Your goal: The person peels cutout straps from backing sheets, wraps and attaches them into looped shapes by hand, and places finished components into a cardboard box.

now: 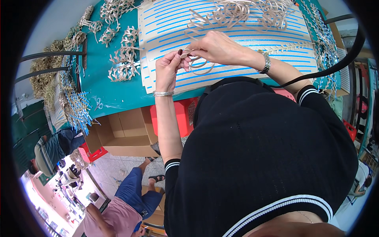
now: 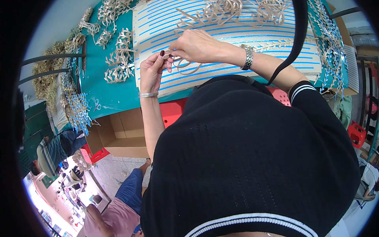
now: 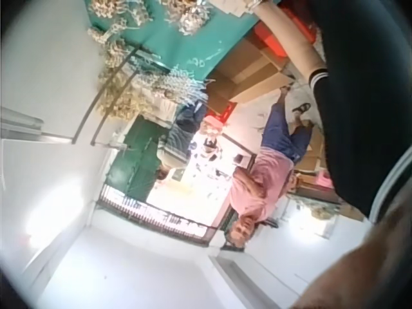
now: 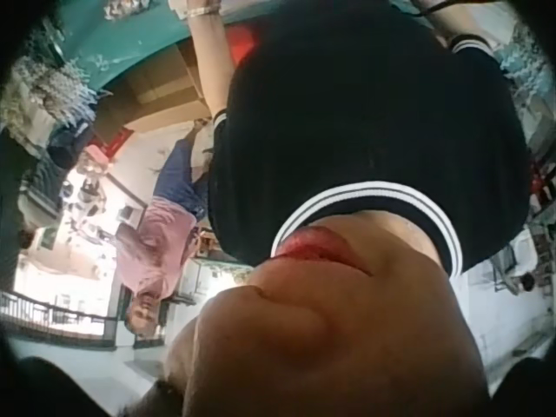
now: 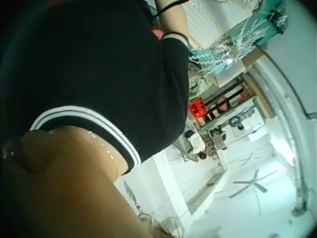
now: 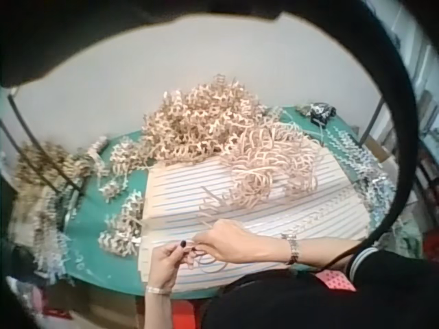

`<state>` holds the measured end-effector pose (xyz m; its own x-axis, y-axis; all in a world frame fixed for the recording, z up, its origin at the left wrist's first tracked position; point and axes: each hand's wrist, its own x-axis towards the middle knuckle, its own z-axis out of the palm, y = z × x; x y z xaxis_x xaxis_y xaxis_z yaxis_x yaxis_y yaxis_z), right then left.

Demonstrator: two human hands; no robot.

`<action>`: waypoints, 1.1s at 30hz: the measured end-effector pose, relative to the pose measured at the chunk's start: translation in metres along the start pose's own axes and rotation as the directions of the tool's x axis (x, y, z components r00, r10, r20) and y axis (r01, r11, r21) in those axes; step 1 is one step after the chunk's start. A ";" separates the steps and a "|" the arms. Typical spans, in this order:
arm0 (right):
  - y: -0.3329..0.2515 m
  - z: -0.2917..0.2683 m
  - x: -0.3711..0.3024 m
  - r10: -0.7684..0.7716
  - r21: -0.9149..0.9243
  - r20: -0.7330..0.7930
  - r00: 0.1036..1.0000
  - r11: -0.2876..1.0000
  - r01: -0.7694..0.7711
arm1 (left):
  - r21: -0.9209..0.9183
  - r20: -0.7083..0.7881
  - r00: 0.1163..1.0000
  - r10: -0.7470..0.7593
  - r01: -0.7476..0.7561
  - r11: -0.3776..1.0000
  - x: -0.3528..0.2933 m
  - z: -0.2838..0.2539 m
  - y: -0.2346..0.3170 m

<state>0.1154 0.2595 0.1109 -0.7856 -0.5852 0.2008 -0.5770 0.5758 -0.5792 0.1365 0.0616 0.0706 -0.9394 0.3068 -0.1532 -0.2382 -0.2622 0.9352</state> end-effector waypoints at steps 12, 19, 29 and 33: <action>-0.002 -0.005 0.000 0.064 0.039 -0.024 0.998 0.997 -0.064 | -0.057 0.003 1.000 0.007 -0.007 0.998 0.006 0.004 -0.002; 0.004 -0.004 0.000 0.079 0.063 -0.026 0.997 0.995 -0.077 | -0.056 0.015 1.000 0.013 -0.012 0.998 0.008 0.004 -0.002; 0.012 0.006 0.001 0.065 0.093 -0.027 0.997 0.994 -0.063 | -0.128 0.041 0.997 0.057 -0.052 0.990 0.005 0.001 -0.004; 0.014 0.009 0.002 0.070 0.112 0.008 0.998 0.991 -0.070 | 0.006 0.001 0.996 0.092 -0.092 0.996 0.005 -0.002 -0.010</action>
<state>0.1073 0.2616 0.0963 -0.8221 -0.5481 0.1537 -0.4917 0.5477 -0.6769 0.1340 0.0635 0.0597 -0.9569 0.2827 -0.0663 -0.1495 -0.2840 0.9471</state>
